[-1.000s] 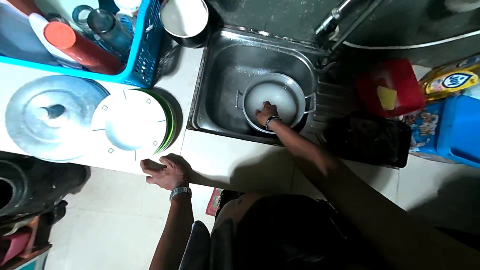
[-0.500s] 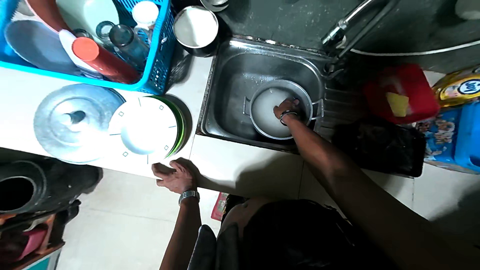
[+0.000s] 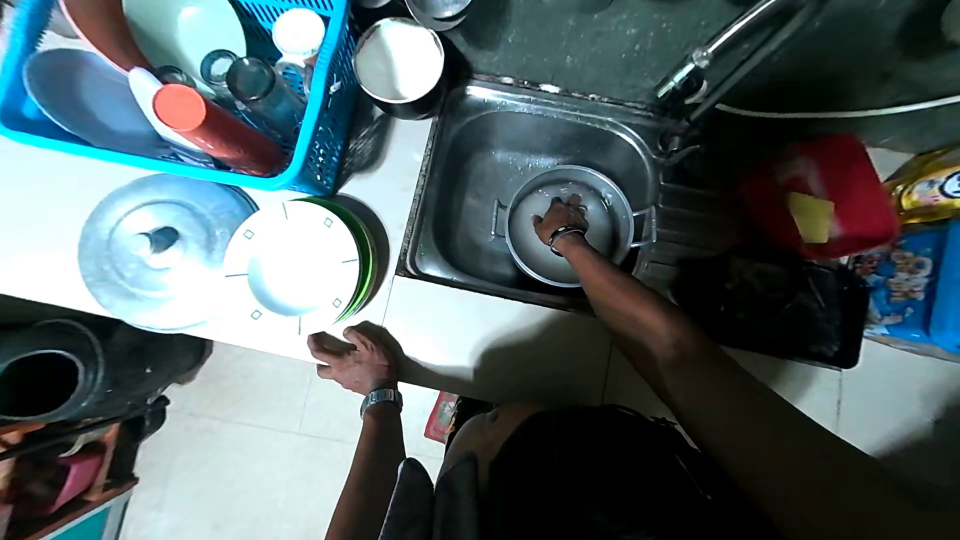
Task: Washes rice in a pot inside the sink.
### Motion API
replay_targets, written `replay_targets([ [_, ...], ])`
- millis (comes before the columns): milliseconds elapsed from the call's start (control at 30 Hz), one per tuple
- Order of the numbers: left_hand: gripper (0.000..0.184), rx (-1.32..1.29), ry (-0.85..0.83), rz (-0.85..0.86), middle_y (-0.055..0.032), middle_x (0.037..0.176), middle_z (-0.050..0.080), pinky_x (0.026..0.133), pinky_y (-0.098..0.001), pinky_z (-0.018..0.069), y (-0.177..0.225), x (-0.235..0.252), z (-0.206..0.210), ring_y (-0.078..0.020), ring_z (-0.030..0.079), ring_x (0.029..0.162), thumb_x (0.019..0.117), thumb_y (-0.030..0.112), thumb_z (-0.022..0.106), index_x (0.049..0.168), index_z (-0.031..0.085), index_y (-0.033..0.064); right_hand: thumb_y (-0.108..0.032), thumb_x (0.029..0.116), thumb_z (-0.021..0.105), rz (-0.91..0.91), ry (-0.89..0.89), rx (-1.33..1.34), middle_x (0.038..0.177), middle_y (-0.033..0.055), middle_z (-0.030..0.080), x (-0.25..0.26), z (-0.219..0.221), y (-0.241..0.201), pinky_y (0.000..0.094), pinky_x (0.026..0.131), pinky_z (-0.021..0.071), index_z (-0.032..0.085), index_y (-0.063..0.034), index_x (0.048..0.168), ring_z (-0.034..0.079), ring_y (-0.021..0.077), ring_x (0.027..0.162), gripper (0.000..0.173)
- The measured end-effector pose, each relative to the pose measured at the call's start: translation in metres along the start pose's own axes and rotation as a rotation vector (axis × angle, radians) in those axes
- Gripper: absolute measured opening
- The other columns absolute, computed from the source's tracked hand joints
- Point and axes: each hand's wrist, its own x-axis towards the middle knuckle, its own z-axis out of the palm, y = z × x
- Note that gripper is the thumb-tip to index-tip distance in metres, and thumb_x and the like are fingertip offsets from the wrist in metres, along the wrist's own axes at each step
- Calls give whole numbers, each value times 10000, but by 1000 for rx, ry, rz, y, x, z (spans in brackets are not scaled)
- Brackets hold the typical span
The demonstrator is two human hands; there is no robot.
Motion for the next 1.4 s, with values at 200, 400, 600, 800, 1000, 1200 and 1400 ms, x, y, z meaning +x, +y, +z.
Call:
replay_targets([
  [200, 621, -1, -15, -1, -335, 1454, 485, 955, -525, 541, 1, -1, -3, -472, 598, 1228, 1059, 386, 521, 1593, 343, 124, -480, 926, 683, 165, 89, 53, 1592, 304, 294, 7, 0, 16, 566, 998, 506, 374, 46, 1524, 491, 449, 1354, 854],
  [400, 621, -28, 2, -14, -335, 1456, 482, 960, -531, 536, 0, 0, 0, -477, 592, 1232, 1055, 383, 534, 1592, 349, 131, -511, 969, 598, 119, 31, 65, 1537, 298, 415, 9, 2, 0, 566, 1021, 494, 452, 26, 1481, 507, 430, 1359, 756],
  [600, 624, -24, -13, -19, -331, 1470, 468, 957, -534, 540, -2, 1, 2, -472, 589, 1239, 1055, 398, 521, 1596, 337, 145, -441, 966, 624, -80, -6, 15, 1570, 308, 337, -4, 15, -20, 568, 986, 521, 467, -86, 1524, 512, 460, 1329, 680],
  [800, 616, -10, -16, -4, -333, 1473, 466, 976, -526, 533, -4, 2, 2, -472, 583, 1253, 1064, 388, 506, 1595, 334, 126, -320, 1015, 564, -187, -70, -36, 1566, 291, 341, -27, 28, -13, 581, 986, 517, 484, -188, 1534, 509, 465, 1323, 542],
  [1000, 614, -39, -15, -1, -335, 1477, 459, 993, -524, 521, -4, 0, 0, -472, 565, 1272, 1059, 380, 517, 1592, 344, 127, -439, 986, 617, -111, 17, -30, 1569, 324, 334, -8, 9, 25, 627, 997, 493, 446, -114, 1544, 481, 497, 1345, 668],
  [1200, 619, -46, -42, -21, -332, 1503, 427, 972, -538, 531, -9, 3, 2, -475, 583, 1244, 1064, 418, 473, 1607, 307, 172, -476, 995, 609, -164, 16, -49, 1506, 320, 438, 2, -23, 56, 634, 1092, 413, 522, -49, 1483, 461, 487, 1374, 654],
  [1400, 649, -26, -69, -25, -320, 1522, 411, 955, -594, 527, -11, 2, 2, -488, 583, 1241, 1055, 490, 426, 1623, 269, 217, -564, 1085, 365, -91, -253, 453, 1249, 229, 666, -12, -62, 54, 492, 939, 546, 565, 26, 1368, 681, 337, 1087, 684],
])
